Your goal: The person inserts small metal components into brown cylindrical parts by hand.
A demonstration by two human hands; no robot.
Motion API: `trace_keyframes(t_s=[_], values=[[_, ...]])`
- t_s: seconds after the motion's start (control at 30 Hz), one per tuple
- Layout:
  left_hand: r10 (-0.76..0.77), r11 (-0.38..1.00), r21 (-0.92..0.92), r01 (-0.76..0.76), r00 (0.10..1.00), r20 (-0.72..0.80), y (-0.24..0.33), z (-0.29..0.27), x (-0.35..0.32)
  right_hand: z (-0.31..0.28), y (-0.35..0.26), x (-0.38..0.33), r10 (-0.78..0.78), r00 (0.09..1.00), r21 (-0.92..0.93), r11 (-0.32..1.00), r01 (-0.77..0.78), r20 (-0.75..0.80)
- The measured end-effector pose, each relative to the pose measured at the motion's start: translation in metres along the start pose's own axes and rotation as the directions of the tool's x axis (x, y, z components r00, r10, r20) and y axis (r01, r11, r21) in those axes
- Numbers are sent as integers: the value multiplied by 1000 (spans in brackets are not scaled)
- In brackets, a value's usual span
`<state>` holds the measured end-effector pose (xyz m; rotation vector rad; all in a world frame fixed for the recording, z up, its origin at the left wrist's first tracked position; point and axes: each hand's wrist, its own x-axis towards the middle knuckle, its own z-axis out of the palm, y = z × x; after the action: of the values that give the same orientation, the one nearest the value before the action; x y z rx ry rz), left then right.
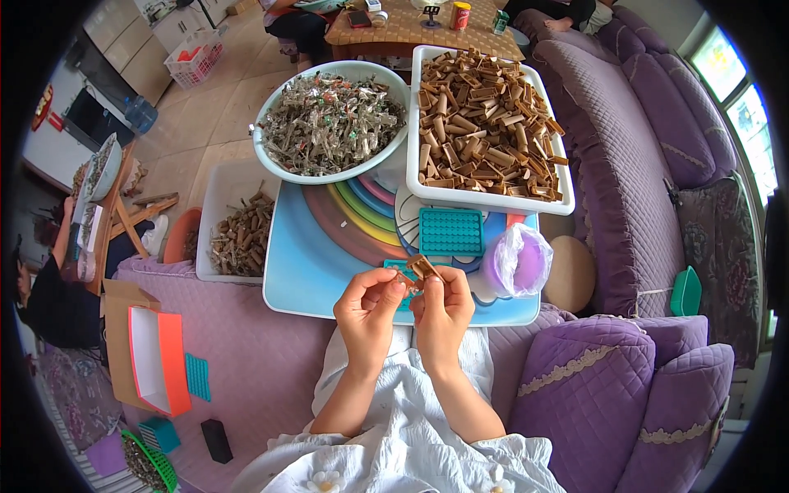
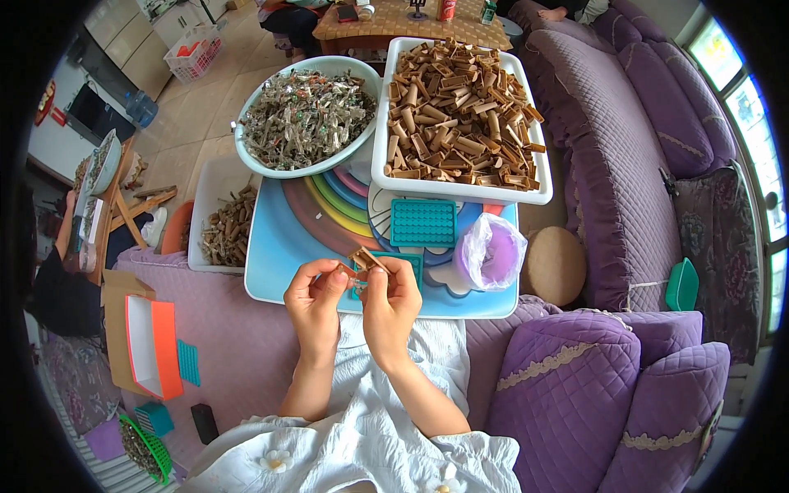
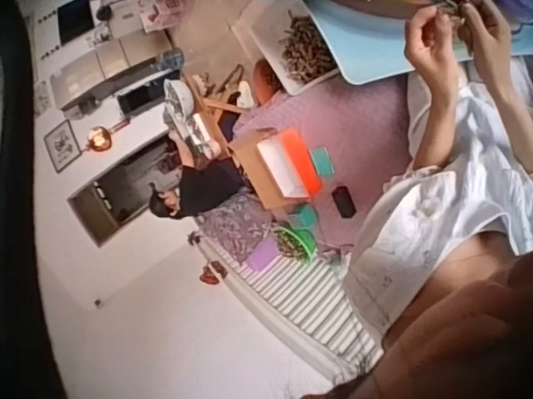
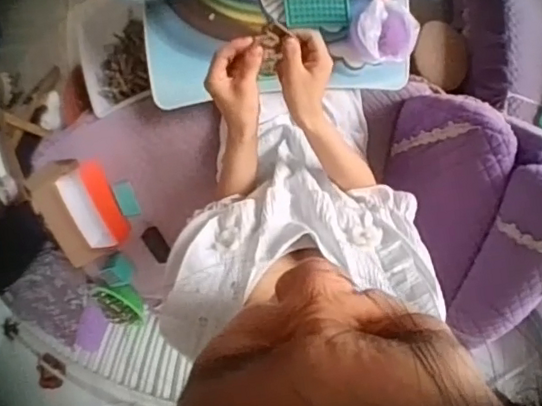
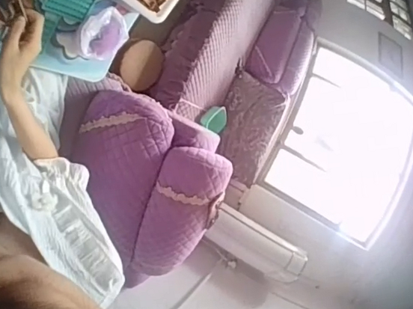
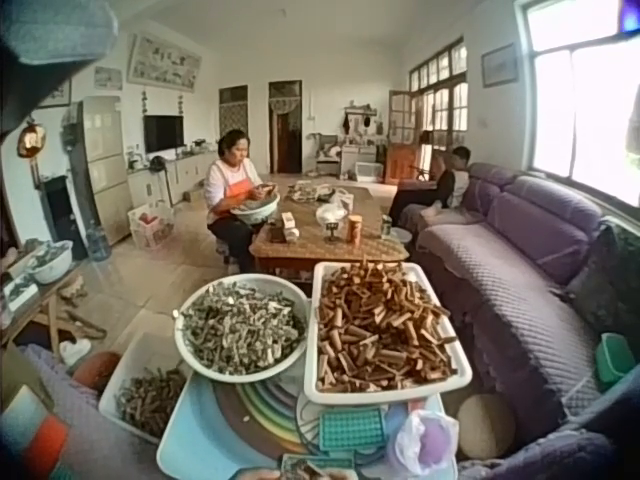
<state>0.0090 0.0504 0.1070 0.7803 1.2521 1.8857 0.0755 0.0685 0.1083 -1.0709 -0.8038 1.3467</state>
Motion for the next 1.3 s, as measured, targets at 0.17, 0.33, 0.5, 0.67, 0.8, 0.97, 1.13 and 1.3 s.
trace_keyframes(t_s=[0.17,0.33,0.5,0.67,0.8,0.97,1.13,1.3], values=[[-51,998,-32,51,999,-4,-4,-3,2,-2,0,-2,30,999,-26,999,-30,22],[-30,999,-22,31,999,41,-3,-7,3,0,6,-4,-84,995,-124,988,90,55],[-37,998,-57,41,997,72,-5,-10,3,-1,10,-6,-88,995,-148,985,94,48],[-6,1000,-4,6,998,59,-7,-13,3,2,8,-11,-50,998,-97,994,52,26],[-30,999,-18,32,997,66,-8,-14,4,0,9,-12,20,999,-16,1000,-20,25],[-55,995,-78,61,996,71,-9,-15,4,0,12,-14,34,999,33,999,-35,22],[-31,999,-34,33,998,62,-9,-14,3,3,14,-17,59,998,39,997,-59,1],[-40,999,-22,41,997,60,-13,-16,2,5,18,-20,49,998,110,993,-45,-29]])
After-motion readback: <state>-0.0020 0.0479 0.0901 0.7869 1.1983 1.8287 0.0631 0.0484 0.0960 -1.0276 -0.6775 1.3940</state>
